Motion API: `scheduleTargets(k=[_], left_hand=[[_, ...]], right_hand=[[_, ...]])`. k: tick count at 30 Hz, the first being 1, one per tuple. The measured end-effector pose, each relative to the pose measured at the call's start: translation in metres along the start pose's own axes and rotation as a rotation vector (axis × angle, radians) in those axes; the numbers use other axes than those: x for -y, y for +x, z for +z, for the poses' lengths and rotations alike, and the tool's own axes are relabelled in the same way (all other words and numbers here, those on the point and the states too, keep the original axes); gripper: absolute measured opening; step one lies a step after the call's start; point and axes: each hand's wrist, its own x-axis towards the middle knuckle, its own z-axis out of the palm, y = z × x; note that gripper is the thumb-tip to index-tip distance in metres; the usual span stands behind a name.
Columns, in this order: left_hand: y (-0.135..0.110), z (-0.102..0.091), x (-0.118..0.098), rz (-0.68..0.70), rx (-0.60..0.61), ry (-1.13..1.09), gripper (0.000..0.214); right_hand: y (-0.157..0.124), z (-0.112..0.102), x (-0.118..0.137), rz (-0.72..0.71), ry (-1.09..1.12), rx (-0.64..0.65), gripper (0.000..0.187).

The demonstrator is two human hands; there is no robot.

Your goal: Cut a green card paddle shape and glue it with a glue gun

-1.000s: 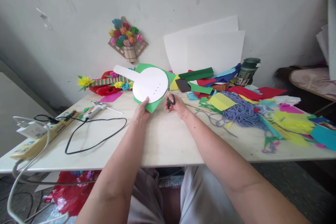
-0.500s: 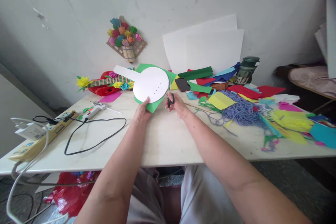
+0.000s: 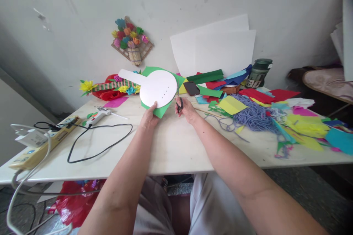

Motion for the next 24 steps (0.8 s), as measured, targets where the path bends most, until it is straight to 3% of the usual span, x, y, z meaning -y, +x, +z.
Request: scheduleTargets(k=[10, 24], left_hand=[[-0.0008, 0.0012, -0.0025, -0.039, -0.048, -0.033, 0.037], [-0.0007, 0.0027, -0.0013, -0.045, -0.061, -0.071, 0.037]], right_hand=[[-0.0009, 0.0026, 0.0021, -0.002, -0.015, -0.037, 0.026], [0.0022, 0.0015, -0.0031, -0.034, -0.039, -0.093, 0.034]])
